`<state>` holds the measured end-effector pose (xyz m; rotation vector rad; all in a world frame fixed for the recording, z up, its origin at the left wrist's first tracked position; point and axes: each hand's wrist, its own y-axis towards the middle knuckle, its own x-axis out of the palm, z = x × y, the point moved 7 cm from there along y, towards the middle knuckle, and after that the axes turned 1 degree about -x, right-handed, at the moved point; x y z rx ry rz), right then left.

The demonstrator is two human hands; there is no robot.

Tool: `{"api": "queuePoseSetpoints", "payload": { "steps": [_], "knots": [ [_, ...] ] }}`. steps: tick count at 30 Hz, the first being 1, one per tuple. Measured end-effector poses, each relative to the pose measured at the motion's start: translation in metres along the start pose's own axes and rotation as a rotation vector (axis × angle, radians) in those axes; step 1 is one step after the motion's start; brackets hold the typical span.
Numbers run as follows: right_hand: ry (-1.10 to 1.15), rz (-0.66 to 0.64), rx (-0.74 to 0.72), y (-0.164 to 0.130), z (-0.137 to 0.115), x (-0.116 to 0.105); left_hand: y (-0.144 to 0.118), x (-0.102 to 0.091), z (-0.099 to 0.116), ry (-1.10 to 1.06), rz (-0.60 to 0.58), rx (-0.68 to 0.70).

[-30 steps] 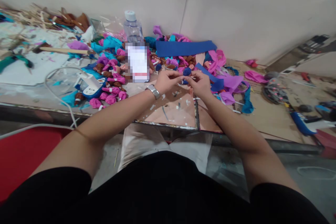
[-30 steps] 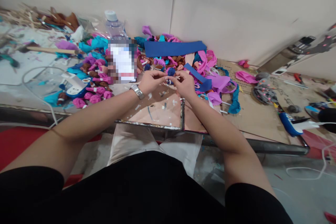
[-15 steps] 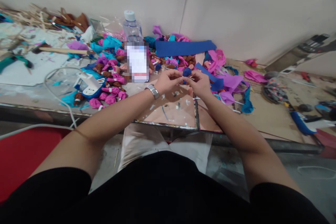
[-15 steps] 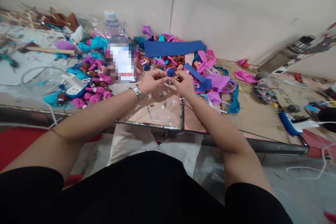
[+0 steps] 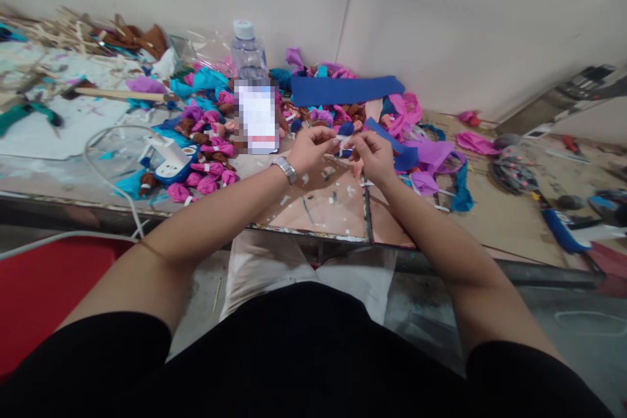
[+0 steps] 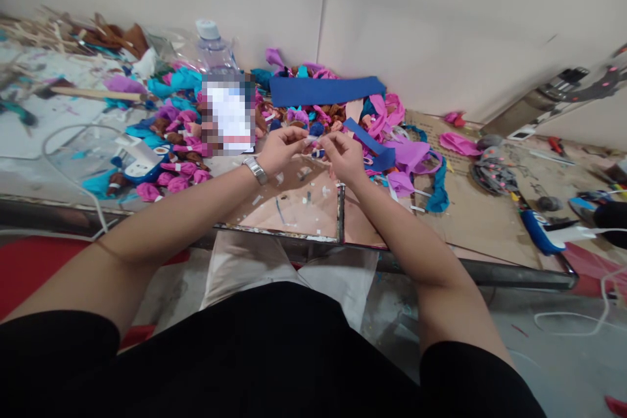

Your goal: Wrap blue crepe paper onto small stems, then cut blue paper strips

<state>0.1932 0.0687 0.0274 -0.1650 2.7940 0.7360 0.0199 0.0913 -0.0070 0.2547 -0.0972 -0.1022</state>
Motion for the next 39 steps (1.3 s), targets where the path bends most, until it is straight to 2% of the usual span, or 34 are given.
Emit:
{"api": "queuePoseSetpoints", "payload": {
  "steps": [3,8,13,25,39],
  "knots": [
    [0.103,0.005,0.011,0.001,0.001,-0.002,0.0,-0.004,0.002,0.037,0.042,0.014],
    [0.235,-0.03,0.097,0.007,0.019,0.002,-0.001,-0.001,-0.003,-0.035,0.023,-0.024],
    [0.159,-0.087,0.121,0.007,0.023,0.008,0.001,0.002,-0.009,-0.077,-0.013,-0.03],
    [0.149,-0.047,0.099,0.007,0.024,0.003,0.0,0.002,-0.013,-0.073,-0.018,-0.06],
    [0.03,0.021,0.104,0.003,0.008,0.0,-0.005,0.0,0.004,0.146,-0.009,0.09]
  ]
}}
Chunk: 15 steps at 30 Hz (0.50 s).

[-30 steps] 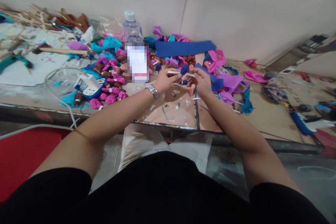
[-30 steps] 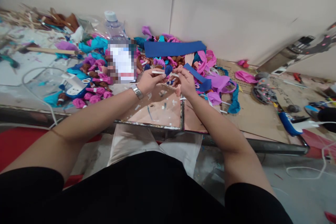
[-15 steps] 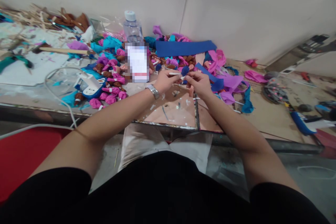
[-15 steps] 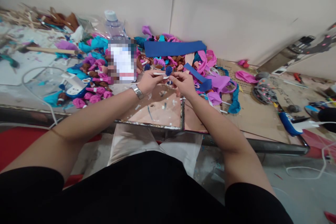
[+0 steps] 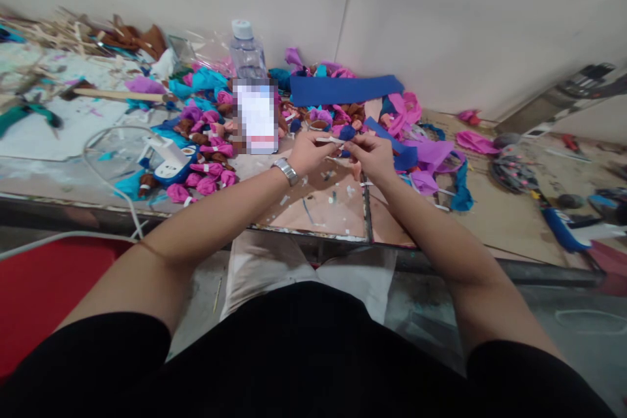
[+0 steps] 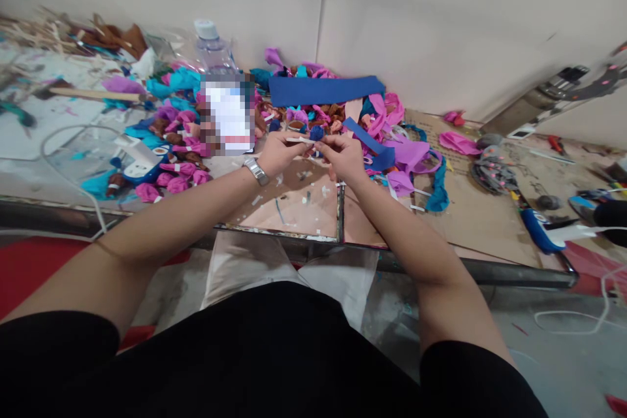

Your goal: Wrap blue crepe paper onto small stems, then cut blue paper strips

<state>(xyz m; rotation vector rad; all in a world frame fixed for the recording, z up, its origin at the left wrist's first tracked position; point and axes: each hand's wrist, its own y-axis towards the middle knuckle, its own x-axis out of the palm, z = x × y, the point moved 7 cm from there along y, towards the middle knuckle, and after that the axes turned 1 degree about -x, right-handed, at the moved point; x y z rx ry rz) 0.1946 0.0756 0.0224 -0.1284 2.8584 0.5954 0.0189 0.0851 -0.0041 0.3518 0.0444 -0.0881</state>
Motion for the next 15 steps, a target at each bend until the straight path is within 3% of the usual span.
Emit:
{"api": "queuePoseSetpoints", "payload": {
  "steps": [15],
  "knots": [
    [0.007,0.023,-0.029,0.0008,0.0044,0.0002,-0.0036,0.0039,0.0072,0.012,-0.036,0.002]
  ]
}}
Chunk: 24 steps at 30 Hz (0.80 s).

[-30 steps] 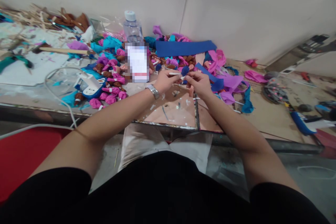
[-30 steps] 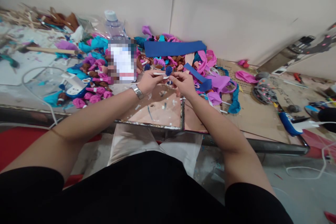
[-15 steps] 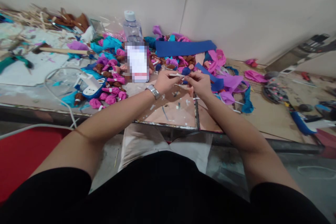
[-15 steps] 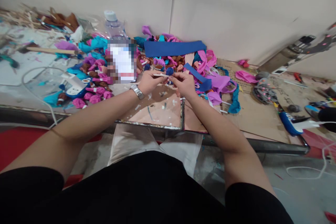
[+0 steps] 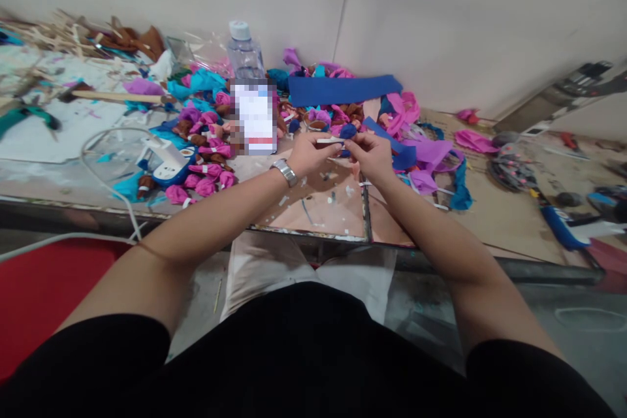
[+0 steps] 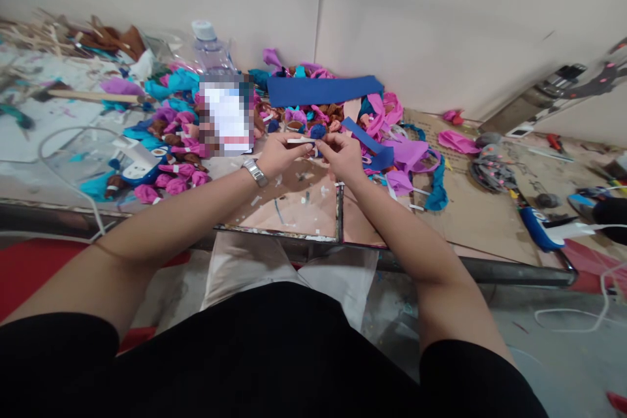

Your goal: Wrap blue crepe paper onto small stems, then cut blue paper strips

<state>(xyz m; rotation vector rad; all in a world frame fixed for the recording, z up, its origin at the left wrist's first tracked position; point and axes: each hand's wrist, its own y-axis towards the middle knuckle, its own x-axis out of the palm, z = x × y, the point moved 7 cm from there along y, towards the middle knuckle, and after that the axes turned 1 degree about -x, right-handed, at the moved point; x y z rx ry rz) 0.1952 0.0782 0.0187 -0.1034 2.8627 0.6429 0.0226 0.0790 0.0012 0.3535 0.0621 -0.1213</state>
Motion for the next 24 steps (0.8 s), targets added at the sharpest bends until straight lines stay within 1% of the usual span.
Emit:
{"api": "queuePoseSetpoints", "payload": {
  "steps": [6,11,18,24],
  "knots": [
    [0.022,-0.006,0.007,-0.002,-0.004,0.002,0.0,-0.002,0.002,0.034,0.002,0.005],
    [0.037,0.01,0.028,-0.003,0.0,0.002,0.002,-0.004,0.002,0.083,0.021,0.017],
    [0.039,-0.003,0.018,0.001,0.006,0.002,0.003,-0.003,-0.005,0.075,0.019,0.009],
    [0.05,-0.007,0.008,0.001,0.006,0.003,0.001,-0.002,-0.003,0.074,-0.007,0.021]
  ]
}}
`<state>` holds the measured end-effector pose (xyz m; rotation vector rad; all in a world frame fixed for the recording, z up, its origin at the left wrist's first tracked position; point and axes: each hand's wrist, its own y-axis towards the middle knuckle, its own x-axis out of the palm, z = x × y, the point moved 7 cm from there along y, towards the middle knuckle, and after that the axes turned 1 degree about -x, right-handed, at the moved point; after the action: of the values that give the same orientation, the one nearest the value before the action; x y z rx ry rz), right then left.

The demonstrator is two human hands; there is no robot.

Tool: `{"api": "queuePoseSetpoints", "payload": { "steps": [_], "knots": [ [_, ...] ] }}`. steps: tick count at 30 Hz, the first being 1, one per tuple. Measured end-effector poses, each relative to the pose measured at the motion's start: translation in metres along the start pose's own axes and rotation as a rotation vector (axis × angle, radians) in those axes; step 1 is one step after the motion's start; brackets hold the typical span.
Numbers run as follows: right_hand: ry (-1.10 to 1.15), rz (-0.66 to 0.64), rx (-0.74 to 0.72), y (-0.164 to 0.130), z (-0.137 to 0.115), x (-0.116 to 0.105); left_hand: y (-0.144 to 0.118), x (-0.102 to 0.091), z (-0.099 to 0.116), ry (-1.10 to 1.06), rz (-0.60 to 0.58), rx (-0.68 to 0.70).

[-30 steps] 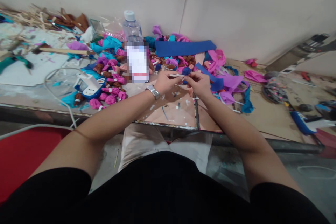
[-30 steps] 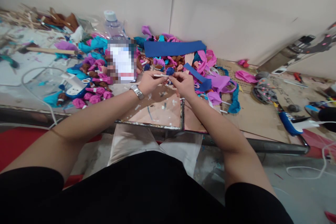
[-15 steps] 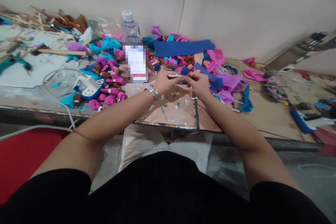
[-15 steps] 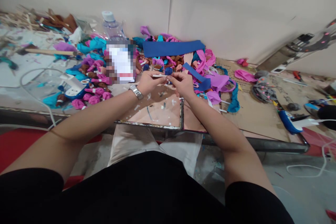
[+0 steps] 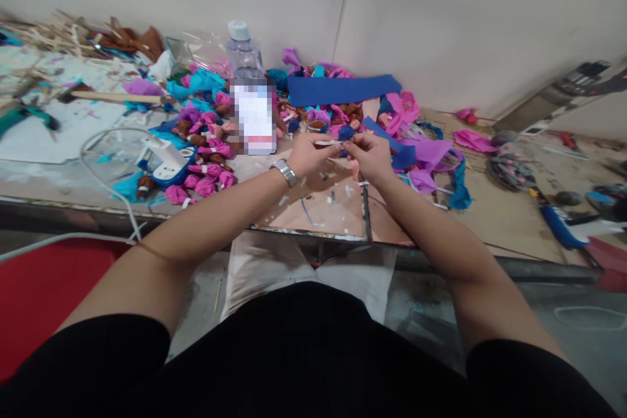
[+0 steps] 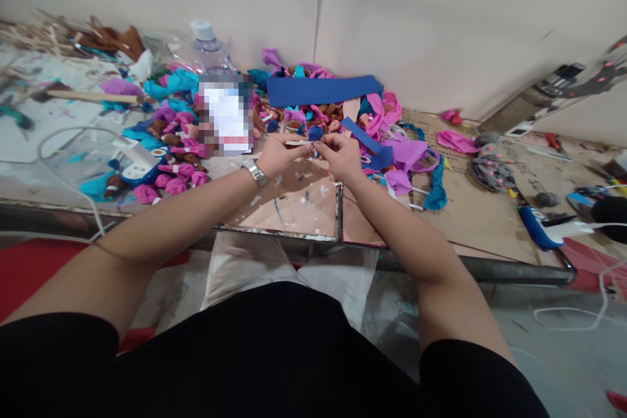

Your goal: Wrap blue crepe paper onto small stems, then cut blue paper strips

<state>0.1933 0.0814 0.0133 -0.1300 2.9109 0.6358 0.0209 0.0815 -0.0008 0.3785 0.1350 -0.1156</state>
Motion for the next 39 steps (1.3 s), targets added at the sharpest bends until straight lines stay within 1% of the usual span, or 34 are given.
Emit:
{"api": "queuePoseSetpoints", "payload": {
  "steps": [4,7,10,13,16,20,26,29,33,36,39],
  "knots": [
    [0.016,-0.001,0.009,0.001,-0.001,0.0,0.0,0.002,-0.002,-0.06,-0.019,-0.014],
    [0.027,-0.003,0.036,0.003,0.0,-0.002,0.001,0.006,-0.006,-0.226,-0.046,-0.075],
    [0.046,-0.035,0.037,0.005,0.002,-0.004,0.001,0.01,-0.01,-0.415,-0.06,-0.157],
    [0.067,-0.077,0.032,0.007,0.003,-0.004,0.001,0.012,-0.012,-0.502,-0.058,-0.197],
    [0.064,-0.097,0.032,0.006,0.001,-0.005,0.003,0.012,-0.015,-0.456,-0.066,-0.167],
    [0.078,-0.093,0.022,0.004,-0.004,-0.003,0.005,0.009,-0.016,-0.294,-0.076,-0.075],
    [0.04,-0.02,0.049,0.0,-0.007,-0.003,0.004,0.002,0.002,-0.107,-0.065,0.017],
    [0.045,0.016,0.045,0.0,-0.009,-0.004,0.003,0.0,0.007,-0.081,-0.034,0.01],
    [0.044,0.03,0.042,-0.003,-0.011,0.0,0.002,0.001,0.005,-0.107,-0.035,-0.021],
    [0.034,0.018,0.058,-0.004,-0.01,0.005,0.002,0.0,0.003,-0.097,-0.025,-0.031],
    [0.051,-0.029,0.065,-0.005,-0.007,0.008,0.001,-0.001,0.004,-0.071,0.003,-0.027]
  ]
}}
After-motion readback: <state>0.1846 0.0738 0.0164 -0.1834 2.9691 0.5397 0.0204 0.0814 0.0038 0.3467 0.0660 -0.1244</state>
